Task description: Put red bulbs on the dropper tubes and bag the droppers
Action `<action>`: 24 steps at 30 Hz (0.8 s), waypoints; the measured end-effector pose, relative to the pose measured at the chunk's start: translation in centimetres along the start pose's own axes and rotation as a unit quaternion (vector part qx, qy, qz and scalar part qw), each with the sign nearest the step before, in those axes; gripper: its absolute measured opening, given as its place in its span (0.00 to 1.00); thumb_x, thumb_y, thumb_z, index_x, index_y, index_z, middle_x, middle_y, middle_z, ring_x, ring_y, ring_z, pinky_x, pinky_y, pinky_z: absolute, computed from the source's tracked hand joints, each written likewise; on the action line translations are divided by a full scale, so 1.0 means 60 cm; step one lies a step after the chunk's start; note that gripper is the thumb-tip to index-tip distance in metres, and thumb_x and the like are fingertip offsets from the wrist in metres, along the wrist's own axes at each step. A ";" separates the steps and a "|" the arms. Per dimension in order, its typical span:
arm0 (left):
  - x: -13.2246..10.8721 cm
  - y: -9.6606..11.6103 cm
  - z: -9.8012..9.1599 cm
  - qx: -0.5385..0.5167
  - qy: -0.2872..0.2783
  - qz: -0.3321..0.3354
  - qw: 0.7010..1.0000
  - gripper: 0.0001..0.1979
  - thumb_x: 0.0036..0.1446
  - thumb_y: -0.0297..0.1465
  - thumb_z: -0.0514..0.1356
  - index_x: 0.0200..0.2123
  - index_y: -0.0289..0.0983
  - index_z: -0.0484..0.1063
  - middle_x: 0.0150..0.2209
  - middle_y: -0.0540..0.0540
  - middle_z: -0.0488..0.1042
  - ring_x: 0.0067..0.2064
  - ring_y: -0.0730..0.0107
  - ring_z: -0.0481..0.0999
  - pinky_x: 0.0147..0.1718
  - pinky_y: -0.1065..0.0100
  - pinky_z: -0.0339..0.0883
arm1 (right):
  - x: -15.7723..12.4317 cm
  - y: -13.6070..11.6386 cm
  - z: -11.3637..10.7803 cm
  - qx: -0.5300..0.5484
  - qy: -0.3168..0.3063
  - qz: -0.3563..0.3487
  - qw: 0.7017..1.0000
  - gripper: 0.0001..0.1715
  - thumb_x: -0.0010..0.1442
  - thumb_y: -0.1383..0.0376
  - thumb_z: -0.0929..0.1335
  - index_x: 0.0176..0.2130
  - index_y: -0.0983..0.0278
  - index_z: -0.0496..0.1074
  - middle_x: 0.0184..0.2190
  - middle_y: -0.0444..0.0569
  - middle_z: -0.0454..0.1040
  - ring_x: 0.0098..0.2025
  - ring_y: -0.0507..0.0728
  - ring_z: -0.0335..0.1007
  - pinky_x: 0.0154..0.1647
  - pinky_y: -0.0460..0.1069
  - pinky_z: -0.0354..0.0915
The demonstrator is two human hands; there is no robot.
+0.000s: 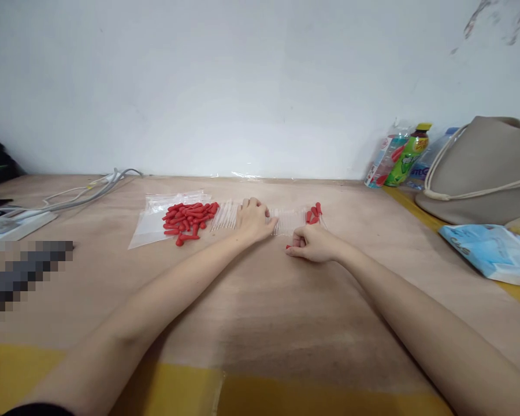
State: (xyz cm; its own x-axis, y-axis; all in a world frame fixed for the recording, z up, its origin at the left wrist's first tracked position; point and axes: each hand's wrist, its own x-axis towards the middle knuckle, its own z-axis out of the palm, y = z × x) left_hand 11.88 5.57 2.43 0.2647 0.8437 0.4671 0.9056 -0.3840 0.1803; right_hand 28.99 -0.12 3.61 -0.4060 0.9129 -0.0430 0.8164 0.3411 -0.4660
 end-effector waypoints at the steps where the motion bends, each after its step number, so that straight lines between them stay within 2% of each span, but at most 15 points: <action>1: 0.007 0.010 0.003 0.015 -0.012 -0.010 1.000 0.17 0.50 0.42 0.56 0.33 0.33 0.72 0.41 0.39 0.65 0.46 0.56 0.59 0.44 0.58 0.53 | 0.000 0.000 0.000 0.002 0.001 0.000 1.000 0.17 0.48 0.53 0.66 0.22 0.64 0.62 0.18 0.43 0.66 0.21 0.49 0.58 0.21 0.45 0.53; 4: 0.022 0.031 0.010 0.050 -0.047 -0.044 0.997 0.20 0.48 0.42 0.57 0.35 0.30 0.73 0.41 0.36 0.64 0.46 0.53 0.58 0.44 0.58 0.52 | 0.001 0.000 0.000 0.010 0.005 -0.004 1.000 0.17 0.48 0.54 0.66 0.21 0.63 0.62 0.18 0.43 0.66 0.21 0.49 0.58 0.21 0.45 0.53; 8: 0.029 0.047 0.011 0.066 -0.081 -0.079 0.991 0.17 0.48 0.37 0.57 0.34 0.29 0.73 0.43 0.34 0.64 0.46 0.53 0.58 0.44 0.60 0.53 | 0.006 0.006 0.006 0.016 0.001 -0.004 1.000 0.16 0.48 0.54 0.66 0.23 0.64 0.63 0.19 0.44 0.67 0.21 0.49 0.59 0.21 0.45 0.53; 15: 0.031 0.060 0.006 0.066 -0.087 -0.087 0.990 0.14 0.49 0.33 0.57 0.34 0.26 0.72 0.43 0.32 0.65 0.47 0.51 0.59 0.44 0.59 0.53 | 0.010 0.011 0.012 0.035 0.013 -0.008 0.999 0.17 0.48 0.52 0.66 0.23 0.64 0.63 0.19 0.44 0.67 0.21 0.49 0.59 0.20 0.45 0.53; 17: 0.024 0.050 -0.004 0.049 -0.072 -0.057 0.995 0.12 0.51 0.31 0.56 0.33 0.26 0.71 0.42 0.32 0.65 0.47 0.51 0.59 0.42 0.58 0.55 | 0.009 0.010 0.011 0.051 0.021 -0.014 0.998 0.17 0.48 0.52 0.67 0.23 0.64 0.64 0.19 0.44 0.66 0.21 0.49 0.59 0.20 0.45 0.53; 19: 0.010 0.029 -0.020 0.029 -0.044 0.003 0.999 0.11 0.54 0.31 0.55 0.34 0.27 0.70 0.42 0.33 0.66 0.46 0.52 0.60 0.41 0.59 0.57 | 0.009 0.008 0.014 0.074 0.049 -0.028 0.996 0.17 0.48 0.53 0.67 0.24 0.64 0.63 0.20 0.44 0.66 0.22 0.49 0.59 0.20 0.45 0.54; 22: -0.025 -0.021 -0.046 -0.002 0.002 0.132 0.991 0.09 0.58 0.30 0.52 0.36 0.30 0.67 0.39 0.39 0.68 0.42 0.59 0.64 0.40 0.61 0.59 | 0.016 0.007 0.030 0.136 0.140 -0.061 0.979 0.17 0.49 0.52 0.67 0.26 0.64 0.63 0.21 0.43 0.66 0.22 0.49 0.59 0.21 0.45 0.56; 24: -0.052 -0.056 -0.060 -0.024 0.019 0.190 0.981 0.08 0.59 0.31 0.51 0.34 0.33 0.66 0.35 0.43 0.69 0.39 0.63 0.66 0.39 0.63 0.60 | 0.022 0.005 0.047 0.195 0.197 -0.083 0.957 0.17 0.50 0.52 0.67 0.30 0.63 0.64 0.23 0.43 0.66 0.23 0.49 0.60 0.23 0.45 0.58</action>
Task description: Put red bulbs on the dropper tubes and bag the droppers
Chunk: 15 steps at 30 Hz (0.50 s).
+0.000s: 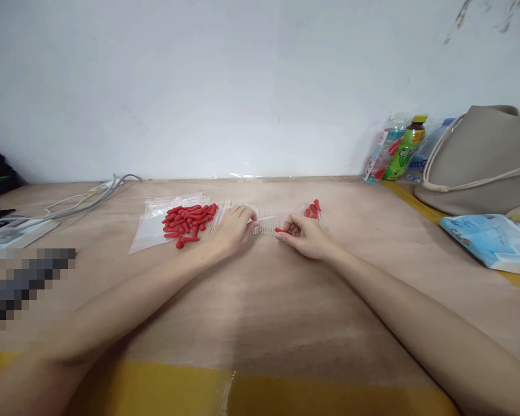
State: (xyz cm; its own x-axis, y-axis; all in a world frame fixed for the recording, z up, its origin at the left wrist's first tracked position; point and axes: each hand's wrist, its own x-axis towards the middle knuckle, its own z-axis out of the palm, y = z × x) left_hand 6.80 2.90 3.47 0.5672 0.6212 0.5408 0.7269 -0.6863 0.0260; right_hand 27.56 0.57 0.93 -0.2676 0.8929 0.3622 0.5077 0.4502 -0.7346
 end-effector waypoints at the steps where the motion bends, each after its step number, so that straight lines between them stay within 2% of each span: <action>1: -0.018 -0.010 -0.005 -0.011 0.007 0.024 1.000 0.08 0.60 0.31 0.51 0.34 0.34 0.66 0.34 0.44 0.70 0.37 0.65 0.67 0.38 0.64 0.61 | -0.001 0.002 0.009 0.023 0.019 -0.009 1.000 0.17 0.51 0.53 0.67 0.33 0.63 0.64 0.24 0.44 0.67 0.24 0.50 0.61 0.24 0.46 0.59; 3: -0.047 -0.026 -0.010 -0.037 0.011 0.055 0.998 0.08 0.60 0.32 0.50 0.33 0.34 0.66 0.32 0.45 0.70 0.36 0.66 0.68 0.37 0.65 0.63 | -0.004 0.001 0.024 0.031 0.031 -0.033 0.999 0.17 0.52 0.54 0.66 0.37 0.63 0.65 0.26 0.45 0.68 0.26 0.50 0.62 0.25 0.46 0.60; 6: -0.072 -0.039 -0.004 -0.077 0.032 0.050 0.995 0.08 0.60 0.32 0.50 0.38 0.35 0.67 0.33 0.46 0.71 0.36 0.67 0.70 0.36 0.66 0.64 | -0.011 -0.006 0.034 -0.025 0.022 -0.092 0.995 0.12 0.55 0.58 0.65 0.37 0.63 0.68 0.28 0.47 0.70 0.28 0.52 0.64 0.29 0.47 0.62; 9: -0.077 -0.043 0.005 -0.112 0.035 0.065 0.991 0.11 0.61 0.30 0.49 0.44 0.36 0.67 0.36 0.45 0.71 0.37 0.69 0.71 0.37 0.67 0.66 | -0.016 -0.013 0.034 -0.064 0.019 -0.138 0.988 0.09 0.57 0.61 0.63 0.35 0.63 0.70 0.30 0.48 0.70 0.31 0.52 0.65 0.33 0.48 0.63; 15: -0.075 -0.042 0.007 -0.137 0.021 0.078 0.987 0.11 0.61 0.29 0.49 0.42 0.35 0.68 0.38 0.44 0.71 0.39 0.70 0.71 0.38 0.68 0.67 | -0.019 -0.013 0.041 -0.086 0.016 -0.149 0.985 0.11 0.57 0.63 0.63 0.38 0.64 0.71 0.31 0.49 0.69 0.31 0.52 0.65 0.33 0.48 0.63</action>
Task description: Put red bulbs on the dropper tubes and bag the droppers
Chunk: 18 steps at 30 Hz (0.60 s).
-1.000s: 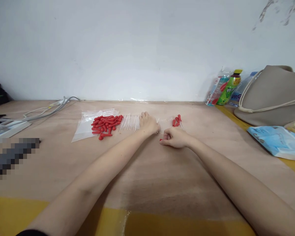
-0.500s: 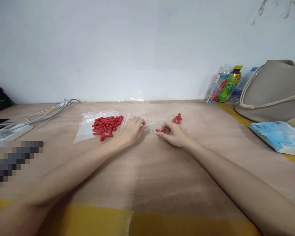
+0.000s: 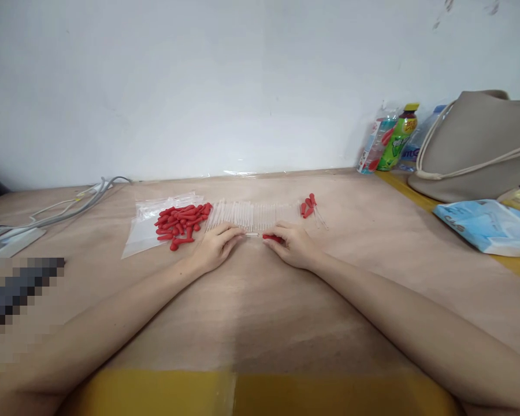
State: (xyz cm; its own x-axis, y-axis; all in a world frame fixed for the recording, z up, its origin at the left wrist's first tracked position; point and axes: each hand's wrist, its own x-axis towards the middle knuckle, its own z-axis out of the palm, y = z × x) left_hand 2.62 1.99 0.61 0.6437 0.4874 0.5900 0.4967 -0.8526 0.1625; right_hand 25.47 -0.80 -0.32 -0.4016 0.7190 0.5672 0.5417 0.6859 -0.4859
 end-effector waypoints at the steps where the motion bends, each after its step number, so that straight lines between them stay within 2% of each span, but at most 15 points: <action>1: 0.000 0.001 -0.001 0.002 0.000 0.004 1.000 0.11 0.61 0.28 0.49 0.42 0.35 0.68 0.38 0.44 0.71 0.39 0.69 0.71 0.38 0.68 0.67 | 0.000 0.000 0.002 -0.002 0.001 -0.003 1.000 0.11 0.57 0.63 0.63 0.38 0.64 0.71 0.30 0.49 0.70 0.31 0.52 0.65 0.32 0.48 0.63; 10: -0.002 0.002 -0.004 0.048 -0.002 0.031 0.998 0.12 0.60 0.28 0.49 0.42 0.34 0.69 0.38 0.42 0.73 0.39 0.68 0.72 0.37 0.67 0.68 | 0.006 -0.011 0.003 0.013 -0.009 -0.006 1.000 0.11 0.58 0.62 0.62 0.37 0.63 0.71 0.31 0.49 0.70 0.32 0.52 0.65 0.33 0.48 0.63; 18: -0.001 0.004 -0.013 0.041 -0.004 0.051 0.998 0.13 0.58 0.24 0.50 0.44 0.35 0.70 0.39 0.42 0.73 0.40 0.68 0.73 0.37 0.67 0.69 | 0.011 -0.015 0.008 -0.004 -0.004 -0.005 1.000 0.10 0.58 0.62 0.63 0.35 0.64 0.71 0.30 0.49 0.71 0.31 0.52 0.66 0.33 0.47 0.63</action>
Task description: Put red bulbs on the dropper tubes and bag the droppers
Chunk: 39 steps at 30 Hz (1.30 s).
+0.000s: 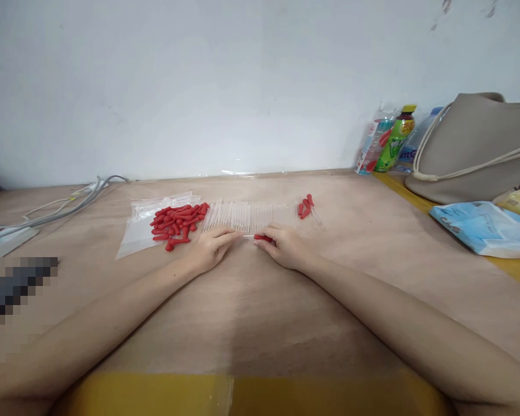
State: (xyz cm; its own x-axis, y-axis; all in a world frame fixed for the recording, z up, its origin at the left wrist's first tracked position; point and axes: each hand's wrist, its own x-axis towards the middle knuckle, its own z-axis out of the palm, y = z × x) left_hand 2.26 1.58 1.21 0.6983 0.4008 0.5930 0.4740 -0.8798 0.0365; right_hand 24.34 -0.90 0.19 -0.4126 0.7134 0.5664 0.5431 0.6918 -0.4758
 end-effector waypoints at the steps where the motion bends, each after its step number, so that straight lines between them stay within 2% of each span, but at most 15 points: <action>1: 0.000 -0.001 0.000 -0.003 0.005 0.008 1.000 0.13 0.58 0.23 0.50 0.44 0.35 0.70 0.39 0.42 0.73 0.40 0.68 0.73 0.37 0.67 0.69 | 0.000 -0.001 0.000 -0.002 0.001 -0.002 1.000 0.10 0.58 0.63 0.62 0.35 0.65 0.71 0.30 0.49 0.70 0.31 0.52 0.66 0.33 0.47 0.63; 7: -0.001 -0.007 0.008 -0.016 0.021 0.045 0.999 0.15 0.56 0.20 0.49 0.43 0.34 0.70 0.37 0.43 0.75 0.38 0.69 0.74 0.36 0.67 0.70 | -0.002 -0.001 -0.002 -0.004 -0.008 -0.031 0.999 0.12 0.60 0.64 0.60 0.35 0.64 0.71 0.29 0.49 0.70 0.31 0.52 0.65 0.33 0.47 0.62; 14: -0.001 -0.003 0.003 0.011 -0.002 0.066 0.998 0.17 0.56 0.19 0.47 0.44 0.35 0.69 0.37 0.43 0.75 0.36 0.69 0.73 0.34 0.66 0.70 | -0.006 0.003 -0.002 -0.020 -0.036 -0.058 0.997 0.12 0.60 0.64 0.60 0.36 0.64 0.71 0.29 0.49 0.69 0.31 0.53 0.64 0.32 0.48 0.61; 18: -0.002 -0.002 0.003 0.029 -0.025 0.063 0.997 0.17 0.57 0.20 0.46 0.45 0.36 0.69 0.39 0.44 0.75 0.37 0.69 0.73 0.35 0.66 0.70 | -0.005 -0.003 -0.005 -0.044 -0.050 -0.067 0.995 0.11 0.60 0.64 0.60 0.34 0.64 0.70 0.28 0.49 0.68 0.30 0.53 0.64 0.31 0.48 0.61; 24: -0.002 -0.001 0.004 0.039 -0.009 0.078 0.996 0.16 0.58 0.21 0.47 0.45 0.36 0.69 0.38 0.44 0.74 0.37 0.69 0.73 0.35 0.66 0.70 | -0.003 -0.004 -0.001 -0.116 -0.068 -0.087 0.987 0.13 0.60 0.63 0.60 0.32 0.66 0.70 0.26 0.50 0.68 0.29 0.54 0.63 0.31 0.49 0.59; 26: -0.002 -0.001 0.002 0.034 -0.005 0.066 0.997 0.15 0.58 0.22 0.47 0.44 0.36 0.69 0.38 0.44 0.74 0.37 0.69 0.73 0.36 0.66 0.70 | 0.000 -0.002 0.001 -0.118 -0.052 -0.082 0.988 0.13 0.60 0.63 0.60 0.33 0.66 0.71 0.27 0.50 0.69 0.30 0.54 0.63 0.31 0.49 0.59; 31: -0.003 -0.006 0.000 0.024 0.035 0.005 0.999 0.11 0.60 0.30 0.50 0.43 0.36 0.70 0.37 0.44 0.74 0.37 0.71 0.73 0.36 0.69 0.70 | 0.008 0.004 0.002 -0.033 0.028 -0.024 0.999 0.12 0.59 0.61 0.62 0.37 0.63 0.72 0.30 0.50 0.73 0.32 0.53 0.67 0.35 0.49 0.61; 35: -0.004 -0.005 0.002 0.031 0.027 -0.007 0.999 0.12 0.60 0.33 0.51 0.39 0.36 0.71 0.32 0.45 0.74 0.32 0.71 0.73 0.32 0.70 0.68 | 0.009 0.009 0.000 -0.050 0.028 -0.019 0.998 0.09 0.57 0.62 0.65 0.36 0.63 0.72 0.31 0.50 0.74 0.34 0.55 0.68 0.37 0.51 0.61; 39: -0.003 -0.001 0.005 0.042 0.022 -0.007 0.999 0.12 0.60 0.33 0.51 0.37 0.36 0.72 0.29 0.46 0.73 0.30 0.72 0.72 0.30 0.71 0.67 | 0.005 0.007 0.001 -0.050 0.021 -0.033 0.998 0.07 0.57 0.64 0.64 0.34 0.64 0.71 0.30 0.50 0.73 0.33 0.54 0.67 0.35 0.50 0.63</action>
State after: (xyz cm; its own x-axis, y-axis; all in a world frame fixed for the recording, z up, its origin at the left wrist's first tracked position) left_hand 2.26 1.61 0.85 0.6684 0.3994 0.6274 0.5282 -0.8488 -0.0223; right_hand 24.43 -0.39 0.13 -0.4207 0.6596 0.6228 0.5870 0.7214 -0.3675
